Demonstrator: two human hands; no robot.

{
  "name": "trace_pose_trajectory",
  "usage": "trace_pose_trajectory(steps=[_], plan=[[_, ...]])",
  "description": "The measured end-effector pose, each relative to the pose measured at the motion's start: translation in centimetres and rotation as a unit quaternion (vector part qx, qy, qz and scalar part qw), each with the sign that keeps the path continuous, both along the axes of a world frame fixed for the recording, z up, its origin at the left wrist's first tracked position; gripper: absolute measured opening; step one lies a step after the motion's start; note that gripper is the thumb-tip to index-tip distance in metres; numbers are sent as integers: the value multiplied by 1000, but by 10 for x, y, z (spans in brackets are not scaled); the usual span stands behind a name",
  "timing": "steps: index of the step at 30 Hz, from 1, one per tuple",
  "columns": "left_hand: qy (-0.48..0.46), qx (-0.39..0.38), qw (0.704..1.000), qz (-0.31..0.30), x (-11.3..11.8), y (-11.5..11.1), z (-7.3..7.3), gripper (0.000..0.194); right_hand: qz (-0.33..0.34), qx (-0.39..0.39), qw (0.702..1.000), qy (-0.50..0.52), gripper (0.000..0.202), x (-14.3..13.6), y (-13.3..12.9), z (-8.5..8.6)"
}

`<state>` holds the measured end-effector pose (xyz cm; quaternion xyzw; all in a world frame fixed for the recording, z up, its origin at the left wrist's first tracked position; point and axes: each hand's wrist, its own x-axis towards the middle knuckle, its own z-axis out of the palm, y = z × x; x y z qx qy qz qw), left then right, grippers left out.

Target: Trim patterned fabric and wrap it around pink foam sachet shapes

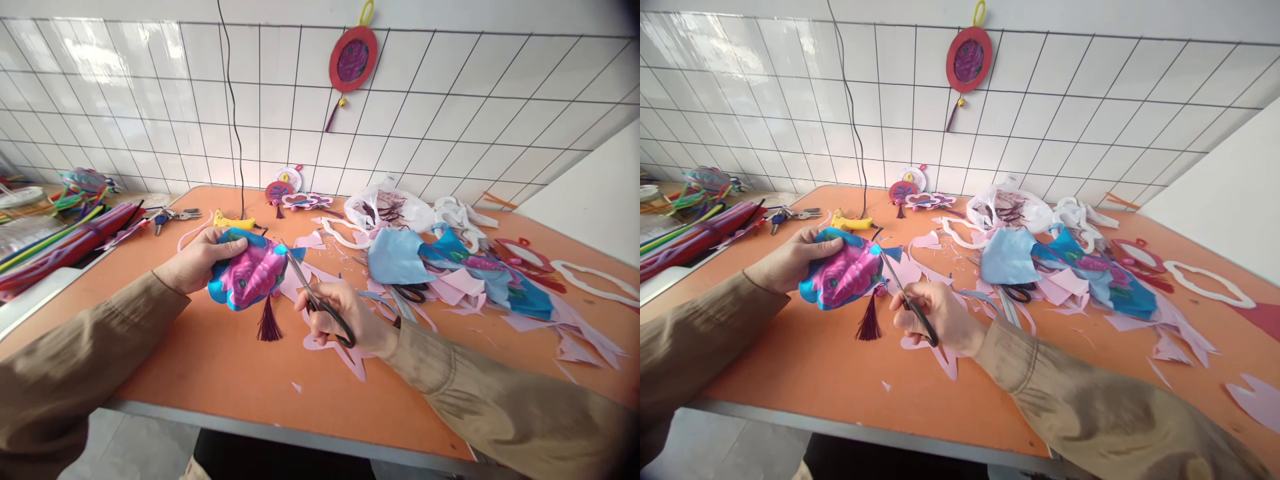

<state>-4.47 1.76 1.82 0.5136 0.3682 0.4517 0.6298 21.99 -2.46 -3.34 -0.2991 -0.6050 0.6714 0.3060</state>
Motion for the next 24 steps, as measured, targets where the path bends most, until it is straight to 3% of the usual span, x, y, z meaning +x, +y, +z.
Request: trace_pose_trajectory(steps=[14, 24], plan=[[29, 7, 999, -35, 7, -7, 2, 32, 6, -29, 999, 15, 55, -3, -3, 2], [17, -6, 999, -43, 6, -6, 1, 31, 0, 38, 999, -12, 55, -4, -2, -3]])
